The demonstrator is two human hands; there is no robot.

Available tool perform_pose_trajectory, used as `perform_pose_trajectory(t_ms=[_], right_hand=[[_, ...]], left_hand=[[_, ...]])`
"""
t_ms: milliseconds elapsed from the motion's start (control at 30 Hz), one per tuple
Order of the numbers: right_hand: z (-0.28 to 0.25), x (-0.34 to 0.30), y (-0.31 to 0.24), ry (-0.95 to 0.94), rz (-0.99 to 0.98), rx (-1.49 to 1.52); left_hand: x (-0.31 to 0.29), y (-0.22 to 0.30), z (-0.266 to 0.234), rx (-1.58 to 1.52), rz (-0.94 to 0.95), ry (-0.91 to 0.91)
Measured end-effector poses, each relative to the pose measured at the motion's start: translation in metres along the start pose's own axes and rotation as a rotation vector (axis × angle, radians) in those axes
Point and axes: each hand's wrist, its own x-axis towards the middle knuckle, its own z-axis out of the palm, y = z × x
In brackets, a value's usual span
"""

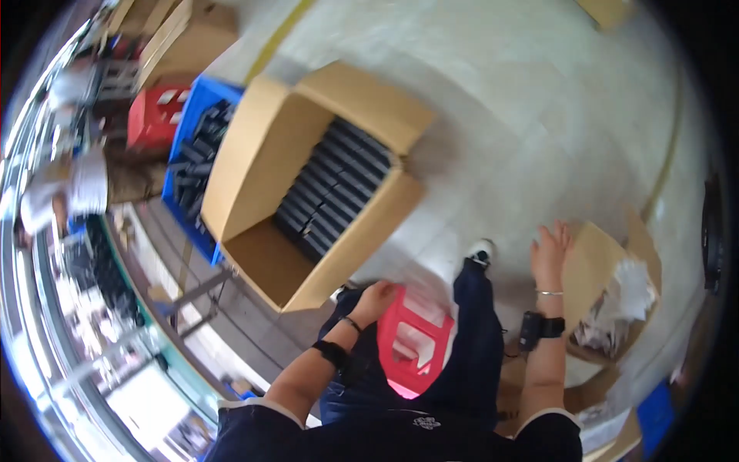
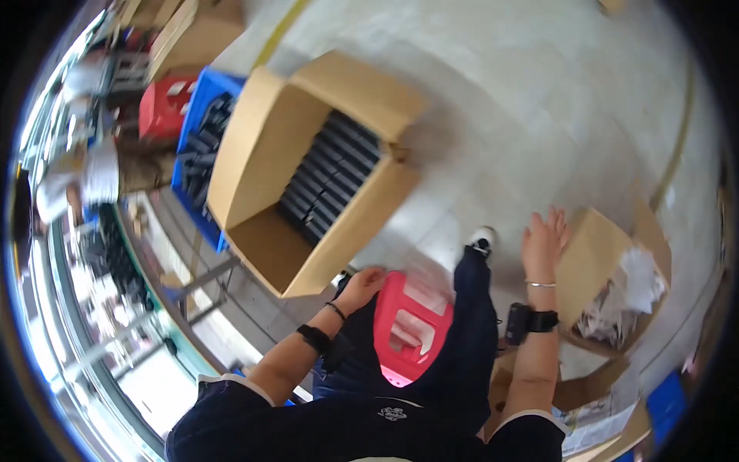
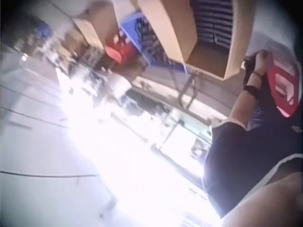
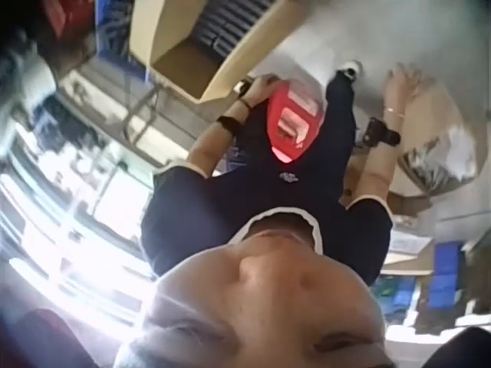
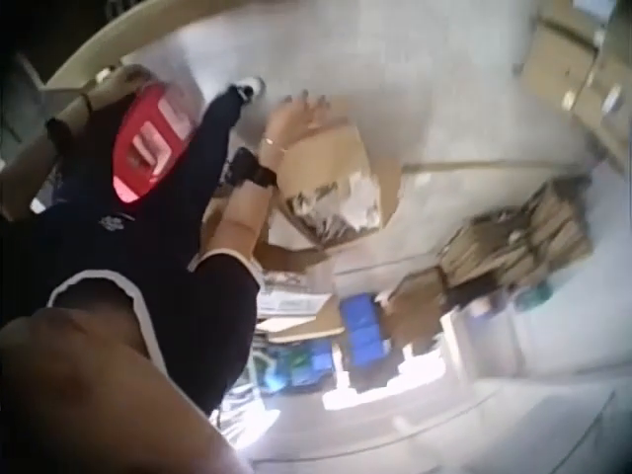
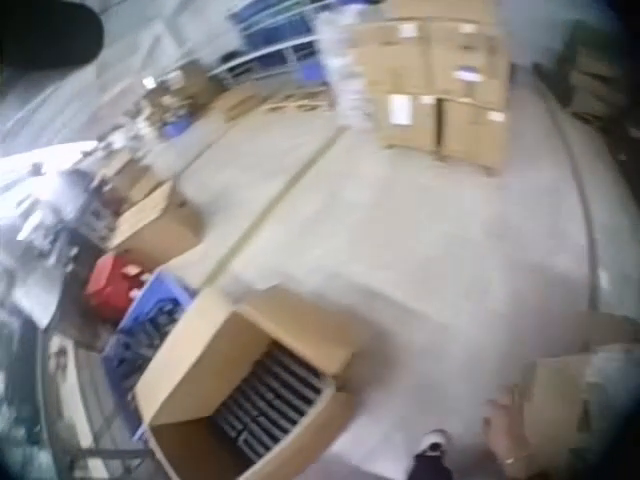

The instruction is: The person removes newspaper from a box, takes out black cylinders, and places them on a conveyor belt. They then pick up the cylinders and small black caps, fit a cap onto the end of each, and set the capped cylinders back onto the belt.

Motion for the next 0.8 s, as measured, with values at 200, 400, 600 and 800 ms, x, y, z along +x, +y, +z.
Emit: perform_pose_trajectory(t_ms=[200,400,600,800], right_hand=[[0.015,-0.017,-0.264,-0.144,-0.620,0.421],[-0.014,-0.098,-0.439,-0.287,-0.754,0.412],[0.001,-0.120,-0.457,-0.511,-0.780,0.289],[0.005,-0.065,-0.282,-0.134,0.052,0.518]], left_hand=[[-0.096,-0.039,-0.161,-0.506,-0.216,0.278],[-0.136,-0.154,-0.291,-0.916,-0.241,0.416],[-0.125,-0.190,-0.359,-1.088,-0.210,0.491],[-0.065,-0.164,-0.311,-1.094,-0.244,0.436]])
